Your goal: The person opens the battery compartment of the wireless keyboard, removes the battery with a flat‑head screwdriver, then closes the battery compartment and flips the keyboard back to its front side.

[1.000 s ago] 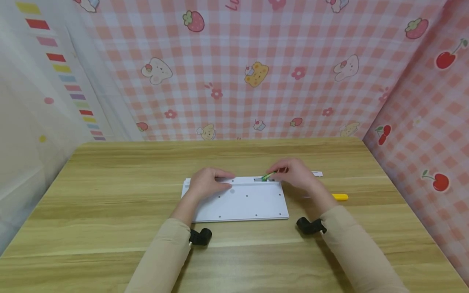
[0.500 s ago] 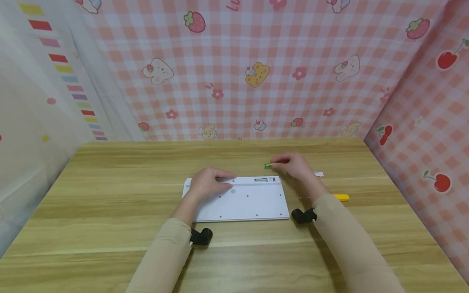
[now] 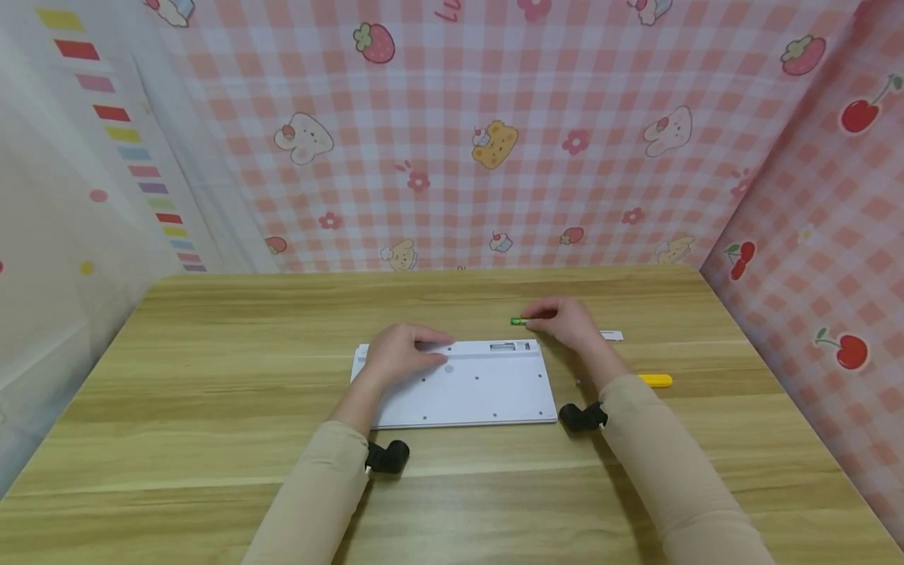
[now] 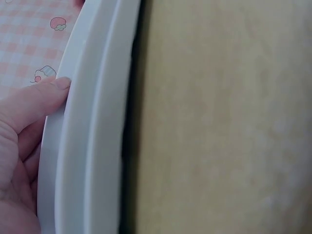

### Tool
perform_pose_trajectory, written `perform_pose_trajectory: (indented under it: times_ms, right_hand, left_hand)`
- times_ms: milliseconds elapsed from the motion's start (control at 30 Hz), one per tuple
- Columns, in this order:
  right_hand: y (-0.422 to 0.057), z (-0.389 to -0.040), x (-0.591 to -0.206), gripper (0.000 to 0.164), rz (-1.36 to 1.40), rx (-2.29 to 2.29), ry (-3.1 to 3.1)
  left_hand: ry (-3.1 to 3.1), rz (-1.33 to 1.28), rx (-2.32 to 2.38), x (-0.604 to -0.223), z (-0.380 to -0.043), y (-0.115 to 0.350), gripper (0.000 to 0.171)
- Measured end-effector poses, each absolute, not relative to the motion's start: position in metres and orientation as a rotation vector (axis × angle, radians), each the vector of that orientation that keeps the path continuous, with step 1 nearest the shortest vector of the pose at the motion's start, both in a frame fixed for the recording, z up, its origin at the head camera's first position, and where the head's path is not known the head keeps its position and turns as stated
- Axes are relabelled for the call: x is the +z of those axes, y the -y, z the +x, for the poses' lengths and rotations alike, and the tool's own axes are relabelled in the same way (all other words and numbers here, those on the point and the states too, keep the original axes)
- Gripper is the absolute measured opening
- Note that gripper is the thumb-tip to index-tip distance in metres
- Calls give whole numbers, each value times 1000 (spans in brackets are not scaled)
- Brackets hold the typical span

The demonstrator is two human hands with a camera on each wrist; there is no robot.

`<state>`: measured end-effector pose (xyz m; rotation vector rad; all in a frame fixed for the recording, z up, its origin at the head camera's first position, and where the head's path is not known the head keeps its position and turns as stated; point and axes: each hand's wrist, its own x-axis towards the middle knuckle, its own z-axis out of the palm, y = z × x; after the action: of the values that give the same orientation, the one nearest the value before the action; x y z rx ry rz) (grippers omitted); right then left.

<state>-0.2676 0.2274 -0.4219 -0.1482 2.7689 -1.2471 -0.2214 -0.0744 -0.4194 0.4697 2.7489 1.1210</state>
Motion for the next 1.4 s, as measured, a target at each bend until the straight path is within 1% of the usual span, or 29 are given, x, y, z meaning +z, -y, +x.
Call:
perform_pose_trajectory:
  times_ms: [367, 500, 700, 933, 1400]
  right_hand:
    - [-232, -265, -419, 21, -174, -1268, -2735]
    - [-240, -262, -415, 28, -236, -1264, -2698]
    - [-261, -253, -405, 38, -439, -1259, -2665]
    - [-292, -238, -396, 42, -358, -1245, -2675]
    - [-332, -228, -405, 43, -474, -1156, -2730]
  left_hand:
    - [-2741, 457, 1126, -419, -222, 75, 26]
    - [-2744, 451, 1126, -419, -221, 75, 26]
    - [-2751, 467, 1129, -420, -221, 75, 26]
    - [-2748, 468, 1126, -420, -222, 75, 26]
    - [-2754, 478, 1114, -420, -223, 75, 26]
